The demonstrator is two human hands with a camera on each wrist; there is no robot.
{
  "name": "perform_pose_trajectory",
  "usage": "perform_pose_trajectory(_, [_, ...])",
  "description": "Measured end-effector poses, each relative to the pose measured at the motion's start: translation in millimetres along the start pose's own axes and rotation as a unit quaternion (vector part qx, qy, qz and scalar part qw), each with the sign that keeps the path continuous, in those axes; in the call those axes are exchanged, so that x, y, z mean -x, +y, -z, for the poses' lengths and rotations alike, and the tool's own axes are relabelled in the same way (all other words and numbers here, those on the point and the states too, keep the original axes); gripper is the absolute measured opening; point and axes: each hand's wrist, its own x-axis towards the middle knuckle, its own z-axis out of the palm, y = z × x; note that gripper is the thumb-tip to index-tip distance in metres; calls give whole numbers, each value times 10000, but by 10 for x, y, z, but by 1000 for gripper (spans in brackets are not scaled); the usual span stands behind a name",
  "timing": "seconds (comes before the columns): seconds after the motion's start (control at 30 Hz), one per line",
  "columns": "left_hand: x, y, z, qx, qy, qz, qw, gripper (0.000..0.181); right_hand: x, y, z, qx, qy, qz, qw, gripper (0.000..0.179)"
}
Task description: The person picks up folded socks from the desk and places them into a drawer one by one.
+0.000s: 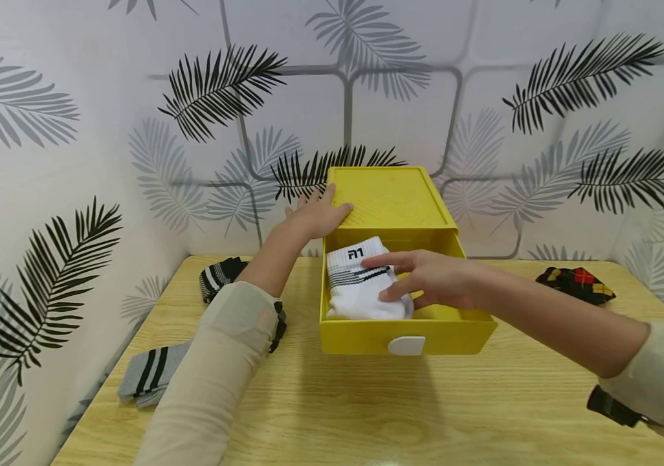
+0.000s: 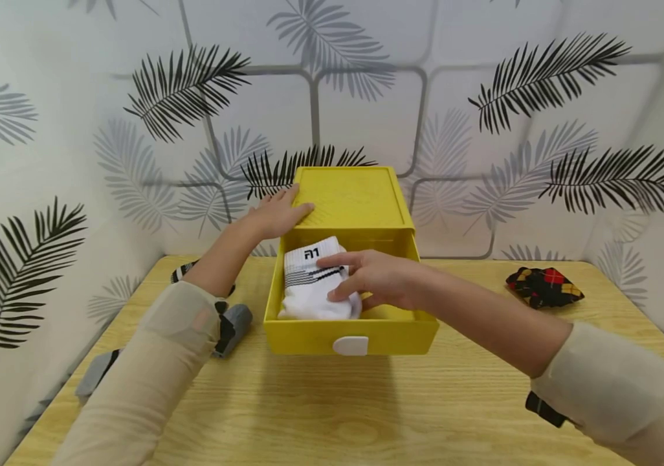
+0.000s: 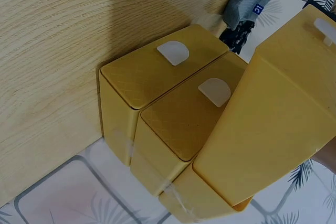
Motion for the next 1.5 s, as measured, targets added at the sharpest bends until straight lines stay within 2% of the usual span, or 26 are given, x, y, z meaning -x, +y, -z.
perform_pose_trajectory(0.4, [8,-17,-9,73,-68,-2,9999,68,-8,58,-6,381,159,43,9991,63])
perform_pose_trajectory(0.53, [5,-15,-9,91,-62,3,9999,68,48,62,36,302,81,140,9994,64])
perform_pose_trajectory(0.73, [-4,-12,2,86,-60,-11,9999,68,252,27,174,-11,-227,434,9988,62])
perform_pose_trajectory(0.83, [-9,-14,7,80,-50,-35,9999,68,410,32,289,43,-406,739,9964,57])
perform_pose_trajectory(1.0, [-5,-15,13,100,-21,-57,9999,68,704,125,582,217,-352,1275,9910,48])
perform_pose_trajectory(1.17, [-3,-25,17,124,-49,-55,9999,68,917,415,998,301,-65,1663,9856,44])
perform_pose_trajectory(1.2, [-1,-26,18,128,-56,-52,9999,68,951,490,1074,403,153,1616,9859,44])
perform_pose_trajectory(1.27, [-1,-29,19,136,-60,-52,9999,68,1003,645,1218,684,715,1359,9858,40])
perform_pose_trajectory(1.33, [-1,-31,20,137,-50,-53,9999,68,1047,812,1356,1031,1265,986,9817,42])
perform_pose_trajectory(1.43, [3,-34,22,130,-36,-43,9999,68,1109,1091,1553,1668,1849,420,9676,52])
perform_pose_trajectory(1.5, [4,-37,21,120,-33,-37,9999,68,1153,1308,1699,1972,2010,235,9592,56])
